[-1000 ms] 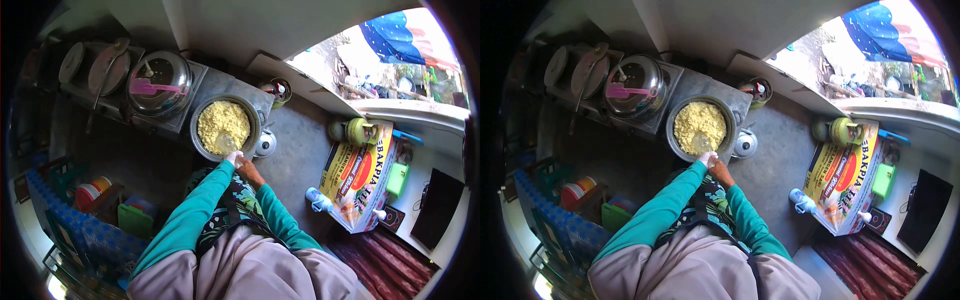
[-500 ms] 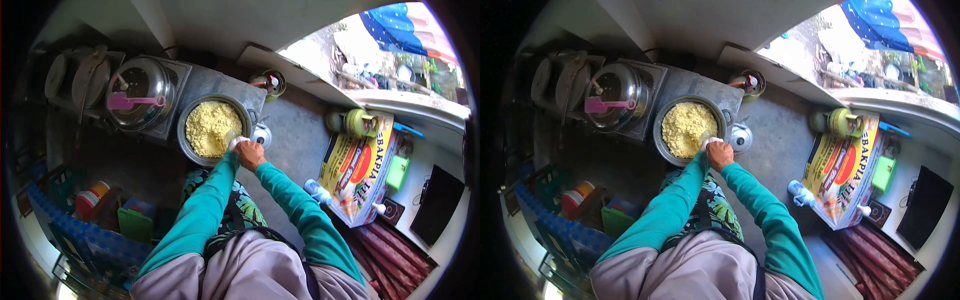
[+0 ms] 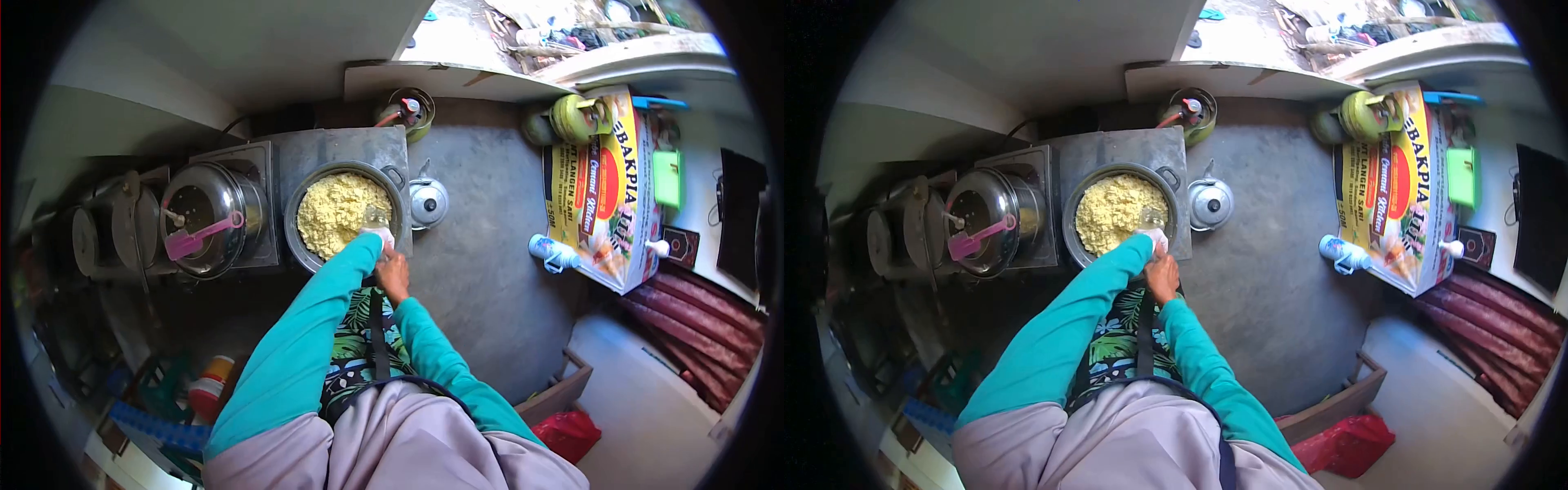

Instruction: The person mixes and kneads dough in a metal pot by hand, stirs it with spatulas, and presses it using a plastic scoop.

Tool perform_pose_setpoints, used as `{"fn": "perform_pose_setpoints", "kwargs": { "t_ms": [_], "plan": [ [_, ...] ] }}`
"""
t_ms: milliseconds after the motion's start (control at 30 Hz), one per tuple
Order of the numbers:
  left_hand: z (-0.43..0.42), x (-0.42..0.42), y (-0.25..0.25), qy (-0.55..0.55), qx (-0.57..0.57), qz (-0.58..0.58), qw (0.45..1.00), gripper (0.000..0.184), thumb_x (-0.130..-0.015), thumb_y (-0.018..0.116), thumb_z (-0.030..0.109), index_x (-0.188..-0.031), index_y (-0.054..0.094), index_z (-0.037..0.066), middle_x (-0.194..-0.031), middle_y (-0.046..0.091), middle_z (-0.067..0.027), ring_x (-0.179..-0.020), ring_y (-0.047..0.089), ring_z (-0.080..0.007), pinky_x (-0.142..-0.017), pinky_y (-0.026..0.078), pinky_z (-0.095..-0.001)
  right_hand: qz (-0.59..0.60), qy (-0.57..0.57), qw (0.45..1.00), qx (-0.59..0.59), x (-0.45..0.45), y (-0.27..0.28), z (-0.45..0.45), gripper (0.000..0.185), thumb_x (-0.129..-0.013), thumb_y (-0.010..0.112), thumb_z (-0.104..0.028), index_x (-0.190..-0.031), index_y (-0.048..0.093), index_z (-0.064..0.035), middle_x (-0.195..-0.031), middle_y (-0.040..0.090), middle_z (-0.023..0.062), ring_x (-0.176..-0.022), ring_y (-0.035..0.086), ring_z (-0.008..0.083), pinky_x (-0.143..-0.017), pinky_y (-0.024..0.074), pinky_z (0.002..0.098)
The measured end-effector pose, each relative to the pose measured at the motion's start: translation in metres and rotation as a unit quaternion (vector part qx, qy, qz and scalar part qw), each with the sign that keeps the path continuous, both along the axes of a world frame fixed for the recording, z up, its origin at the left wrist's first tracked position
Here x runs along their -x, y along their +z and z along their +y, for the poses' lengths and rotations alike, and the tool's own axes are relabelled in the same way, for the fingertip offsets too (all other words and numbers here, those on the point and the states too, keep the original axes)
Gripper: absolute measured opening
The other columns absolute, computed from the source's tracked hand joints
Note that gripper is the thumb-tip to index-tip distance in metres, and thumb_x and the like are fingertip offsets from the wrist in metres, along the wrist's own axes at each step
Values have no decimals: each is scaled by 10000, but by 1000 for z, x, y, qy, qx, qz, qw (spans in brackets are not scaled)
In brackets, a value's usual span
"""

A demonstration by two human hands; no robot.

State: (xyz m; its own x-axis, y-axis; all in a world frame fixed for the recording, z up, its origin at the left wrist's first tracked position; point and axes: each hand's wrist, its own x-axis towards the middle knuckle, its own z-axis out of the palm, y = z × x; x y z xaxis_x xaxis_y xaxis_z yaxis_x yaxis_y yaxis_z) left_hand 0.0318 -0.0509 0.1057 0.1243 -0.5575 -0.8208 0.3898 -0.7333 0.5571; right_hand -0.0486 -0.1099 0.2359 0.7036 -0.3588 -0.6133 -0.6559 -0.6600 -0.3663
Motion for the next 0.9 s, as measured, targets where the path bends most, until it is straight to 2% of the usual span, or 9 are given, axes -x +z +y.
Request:
{"fn": "perform_pose_setpoints", "kwargs": {
  "t_ms": [67, 167, 267, 367, 567, 667, 700, 800, 900],
  "plan": [
    [-10, 34, -54, 158, -106, 84, 978, 63, -590, 592, 107, -598, 589, 44, -568, 554, -86, -476, 510, -208, -460, 437, -344, -109, 21, 994, 15, 24, 2, 6, 499, -704, 559, -187, -1194, 465, -190, -872, 594, 186, -803, 565, 390, -691, 458, 453],
    [-8, 56, -34, 477, 144, 162, 852, 127, -625, 566, 182, -626, 622, 68, -611, 586, -52, -568, 548, -171, -575, 441, -263, -32, 214, 975, 43, -6, 57, -12, 287, -801, 445, -193, -1074, 510, -135, -795, 598, 186, -714, 580, 371, -595, 450, 481],
    [-15, 31, 54, 618, 219, 270, 705, 177, -659, 502, 156, -616, 604, 17, -598, 575, -89, -565, 545, -177, -574, 442, -269, -95, 349, 929, 83, -38, 97, -25, 190, -811, 420, -188, -857, 577, -92, -742, 606, 166, -640, 598, 321, -517, 463, 407],
    [-13, 3, 54, 601, 271, 303, 688, 218, -681, 473, 157, -629, 603, -9, -633, 590, -120, -585, 557, -186, -582, 452, -289, -123, 402, 898, 131, -70, 74, -23, 173, -794, 432, -182, -818, 566, -74, -678, 594, 154, -634, 600, 300, -541, 460, 420],
    [-13, -25, -28, 480, 205, 355, 776, 178, -655, 516, 143, -649, 617, -3, -666, 606, -120, -611, 568, -189, -590, 456, -294, -48, 324, 941, 82, -91, 37, -23, 233, -805, 420, -205, -765, 581, -42, -729, 602, 170, -700, 598, 322, -592, 457, 439],
    [-18, -10, -86, 133, 193, -77, 969, 143, -603, 591, 133, -688, 642, 30, -708, 625, -110, -645, 577, -183, -601, 454, -302, -7, 216, 976, 26, -86, 37, -25, 235, -777, 465, -214, -858, 611, -47, -840, 599, 196, -791, 572, 364, -694, 447, 450],
    [-12, -27, -41, 192, 60, 130, 971, 152, -556, 645, 133, -698, 657, 80, -676, 625, -73, -645, 573, -154, -598, 446, -295, -20, 156, 987, 13, -66, 31, -25, 245, -744, 500, -211, -910, 609, -66, -868, 591, 207, -814, 565, 369, -719, 443, 446],
    [-12, -19, 39, -11, -121, -83, 989, 140, -601, 594, 166, -623, 628, 32, -604, 591, -70, -523, 535, -180, -520, 432, -296, -3, 28, 999, -32, -16, 27, -9, 531, -663, 545, -106, -1188, 470, -135, -943, 566, 228, -889, 534, 390, -773, 416, 470],
    [-12, 26, -63, 245, 5, 26, 969, 180, -598, 607, 266, -641, 630, 94, -657, 613, -55, -555, 557, -157, -532, 428, -301, -42, 156, 987, 20, -12, 37, -15, 418, -721, 512, -140, -1139, 495, -145, -825, 587, 206, -770, 570, 370, -665, 441, 470]
  ]
}}
